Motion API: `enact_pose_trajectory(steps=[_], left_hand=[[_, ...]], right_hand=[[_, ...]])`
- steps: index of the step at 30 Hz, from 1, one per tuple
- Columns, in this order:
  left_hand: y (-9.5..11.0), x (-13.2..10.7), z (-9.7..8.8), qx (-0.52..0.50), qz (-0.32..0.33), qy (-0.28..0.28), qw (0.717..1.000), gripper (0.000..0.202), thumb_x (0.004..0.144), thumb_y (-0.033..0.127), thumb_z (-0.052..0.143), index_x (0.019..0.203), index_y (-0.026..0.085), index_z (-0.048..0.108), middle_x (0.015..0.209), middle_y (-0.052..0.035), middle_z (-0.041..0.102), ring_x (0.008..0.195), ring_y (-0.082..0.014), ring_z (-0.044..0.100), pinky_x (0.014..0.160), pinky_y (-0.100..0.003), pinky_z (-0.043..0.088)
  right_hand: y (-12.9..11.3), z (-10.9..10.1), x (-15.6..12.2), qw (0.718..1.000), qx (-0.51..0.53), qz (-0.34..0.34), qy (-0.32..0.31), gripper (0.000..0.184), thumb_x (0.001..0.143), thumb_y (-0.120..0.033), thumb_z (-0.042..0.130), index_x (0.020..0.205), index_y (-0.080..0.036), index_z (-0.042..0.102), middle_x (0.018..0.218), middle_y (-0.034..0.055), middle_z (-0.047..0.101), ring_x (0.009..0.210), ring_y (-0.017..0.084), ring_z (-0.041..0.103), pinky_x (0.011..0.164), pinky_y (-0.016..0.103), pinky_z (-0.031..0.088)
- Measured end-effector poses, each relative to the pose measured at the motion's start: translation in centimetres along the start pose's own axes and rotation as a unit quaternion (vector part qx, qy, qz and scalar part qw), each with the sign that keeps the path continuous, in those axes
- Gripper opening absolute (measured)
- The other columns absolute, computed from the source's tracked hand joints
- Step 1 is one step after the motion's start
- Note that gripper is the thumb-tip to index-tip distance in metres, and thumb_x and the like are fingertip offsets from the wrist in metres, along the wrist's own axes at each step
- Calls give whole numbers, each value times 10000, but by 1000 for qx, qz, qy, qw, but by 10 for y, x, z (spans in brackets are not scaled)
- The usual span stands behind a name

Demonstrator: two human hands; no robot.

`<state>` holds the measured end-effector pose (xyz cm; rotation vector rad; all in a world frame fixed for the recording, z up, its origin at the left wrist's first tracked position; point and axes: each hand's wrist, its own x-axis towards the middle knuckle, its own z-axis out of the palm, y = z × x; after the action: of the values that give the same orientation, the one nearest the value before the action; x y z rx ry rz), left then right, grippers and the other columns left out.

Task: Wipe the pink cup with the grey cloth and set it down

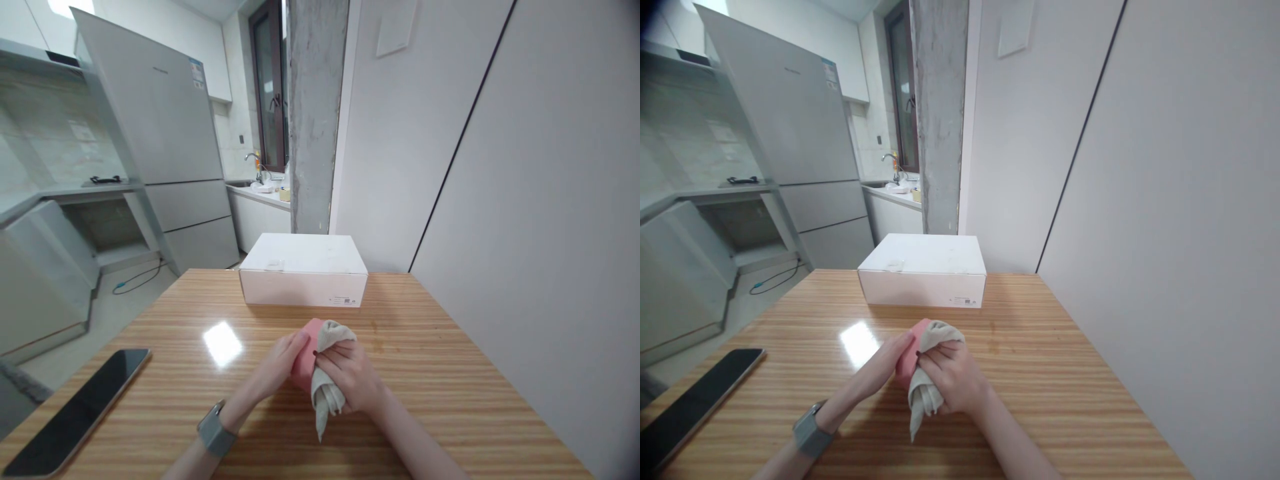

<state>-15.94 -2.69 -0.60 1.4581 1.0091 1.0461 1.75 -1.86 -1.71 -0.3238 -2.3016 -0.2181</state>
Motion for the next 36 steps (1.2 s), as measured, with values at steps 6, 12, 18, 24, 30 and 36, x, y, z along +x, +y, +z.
enact_pose_trajectory(steps=[6,12,18,24,30,36], left_hand=[[5,-5,7,-74,-24,-28,997,471,863,520,461,1040,134,665,944,-73,693,920,-229,574,829,-327,436],[-6,-5,10,-211,-79,-82,971,517,837,480,515,1222,139,567,1052,-100,672,918,-233,597,746,-324,461],[0,-1,7,-181,-85,-33,979,538,837,579,450,1002,122,680,988,-86,703,1084,-249,552,1036,-354,308],[6,0,2,-23,-8,-32,999,349,848,487,513,904,172,652,914,-36,674,905,-214,583,898,-339,399],[2,-4,2,30,43,-16,998,373,913,455,402,1047,168,598,1040,-50,641,980,-202,554,899,-311,386],[3,-11,6,-96,4,-36,995,314,889,406,490,1133,212,522,1098,-25,597,1040,-170,512,928,-277,366]], right_hand=[[4,-6,-1,999,8,36,19,395,867,-417,326,1029,-142,558,860,127,673,834,253,626,789,397,481],[4,-6,-3,999,-26,12,33,421,894,-428,284,969,-140,582,823,112,675,768,236,635,757,382,501],[-13,3,3,997,-43,-67,8,333,893,-302,346,907,-96,606,768,106,660,715,210,606,792,342,496],[-15,6,2,996,-41,-75,1,330,902,-272,334,843,-103,611,686,83,628,654,196,573,756,333,491],[-7,-1,1,997,-54,-57,-1,336,903,-273,323,917,-94,608,741,110,658,702,208,600,760,344,488],[1,-7,-4,997,-62,26,34,396,908,-365,328,1039,-93,584,821,132,674,775,241,629,751,384,484]])
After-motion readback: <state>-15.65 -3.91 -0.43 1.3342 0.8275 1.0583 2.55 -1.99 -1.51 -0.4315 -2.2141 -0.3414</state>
